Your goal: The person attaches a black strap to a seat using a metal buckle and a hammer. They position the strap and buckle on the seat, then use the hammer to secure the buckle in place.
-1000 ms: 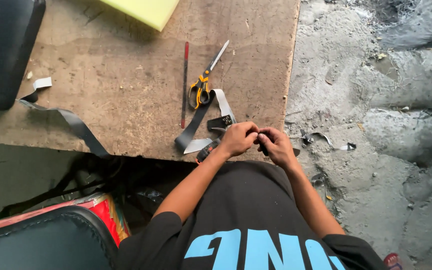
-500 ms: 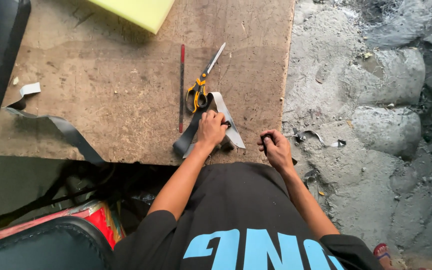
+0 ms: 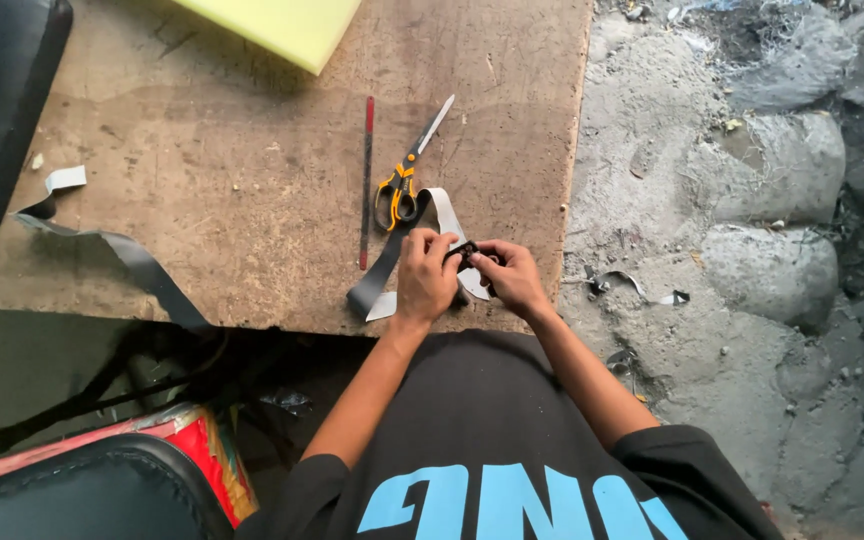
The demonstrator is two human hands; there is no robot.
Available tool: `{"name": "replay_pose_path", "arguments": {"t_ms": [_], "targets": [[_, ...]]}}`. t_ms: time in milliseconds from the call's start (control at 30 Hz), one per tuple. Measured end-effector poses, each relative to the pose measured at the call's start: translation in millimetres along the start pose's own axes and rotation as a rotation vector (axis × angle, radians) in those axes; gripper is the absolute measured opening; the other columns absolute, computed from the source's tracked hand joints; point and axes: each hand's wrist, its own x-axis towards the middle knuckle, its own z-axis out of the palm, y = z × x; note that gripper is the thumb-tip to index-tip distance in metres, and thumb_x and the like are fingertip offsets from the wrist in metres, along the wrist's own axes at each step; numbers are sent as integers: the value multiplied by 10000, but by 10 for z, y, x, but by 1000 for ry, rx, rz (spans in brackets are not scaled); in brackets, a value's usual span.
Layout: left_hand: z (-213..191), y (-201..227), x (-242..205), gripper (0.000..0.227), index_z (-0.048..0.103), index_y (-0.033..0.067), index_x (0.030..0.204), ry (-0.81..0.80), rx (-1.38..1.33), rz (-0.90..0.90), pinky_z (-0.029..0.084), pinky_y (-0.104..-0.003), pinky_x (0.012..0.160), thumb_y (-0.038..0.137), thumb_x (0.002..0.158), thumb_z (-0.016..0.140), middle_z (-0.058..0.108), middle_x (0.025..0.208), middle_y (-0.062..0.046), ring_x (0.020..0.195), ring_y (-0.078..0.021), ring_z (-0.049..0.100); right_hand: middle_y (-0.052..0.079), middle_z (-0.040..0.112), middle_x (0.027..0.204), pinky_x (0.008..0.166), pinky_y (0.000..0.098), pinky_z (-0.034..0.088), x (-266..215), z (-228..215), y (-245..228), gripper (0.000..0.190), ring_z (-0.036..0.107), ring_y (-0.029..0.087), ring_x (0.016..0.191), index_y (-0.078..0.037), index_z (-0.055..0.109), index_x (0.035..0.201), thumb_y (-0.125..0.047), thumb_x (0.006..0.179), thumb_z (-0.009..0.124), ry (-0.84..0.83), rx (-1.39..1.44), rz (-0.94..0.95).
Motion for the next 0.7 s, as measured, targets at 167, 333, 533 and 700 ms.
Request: {"name": "replay_pose_path", "arguments": {"t_ms": [167, 333, 533, 700], "targets": [[180, 9, -128, 330, 693, 162, 1190, -130, -227, -140, 628, -425, 743, 209, 879, 792, 669, 1008, -92, 923, -351, 729, 152, 577, 550, 354, 274, 455, -53, 11, -45, 167, 598, 195, 435, -30, 793, 1029, -166, 982, 709, 45, 120, 81], [180, 116, -86, 300, 697, 130, 1154, -138, -296, -162, 641, -363, 630, 146, 870, 794, 703, 965, -115, 829, -322, 754, 110, 575, 612, 418, 283, 531, -164, -21, -206, 116, 699, 212, 521, -28, 800, 898, -143, 905, 786, 75, 144, 143], [179, 194, -61, 231, 775, 157, 1132, -129, -292, -102, 642, -314, 563, 165, 901, 777, 714, 953, -92, 793, -296, 755, 128, 686, 623, 477, 237, 487, -195, -79, -292, 126, 657, 149, 507, -21, 816, 886, -148, 886, 819, 64, 41, 19], [128, 254, -55, 309, 797, 124, 1167, -190, -474, -189, 644, -322, 675, 112, 861, 766, 757, 1040, -110, 891, -325, 759, 114, 641, 593, 488, 249, 468, -216, -243, -359, 156, 657, 159, 517, 1, 820, 937, -116, 834, 804, 25, 24, 113]]}}
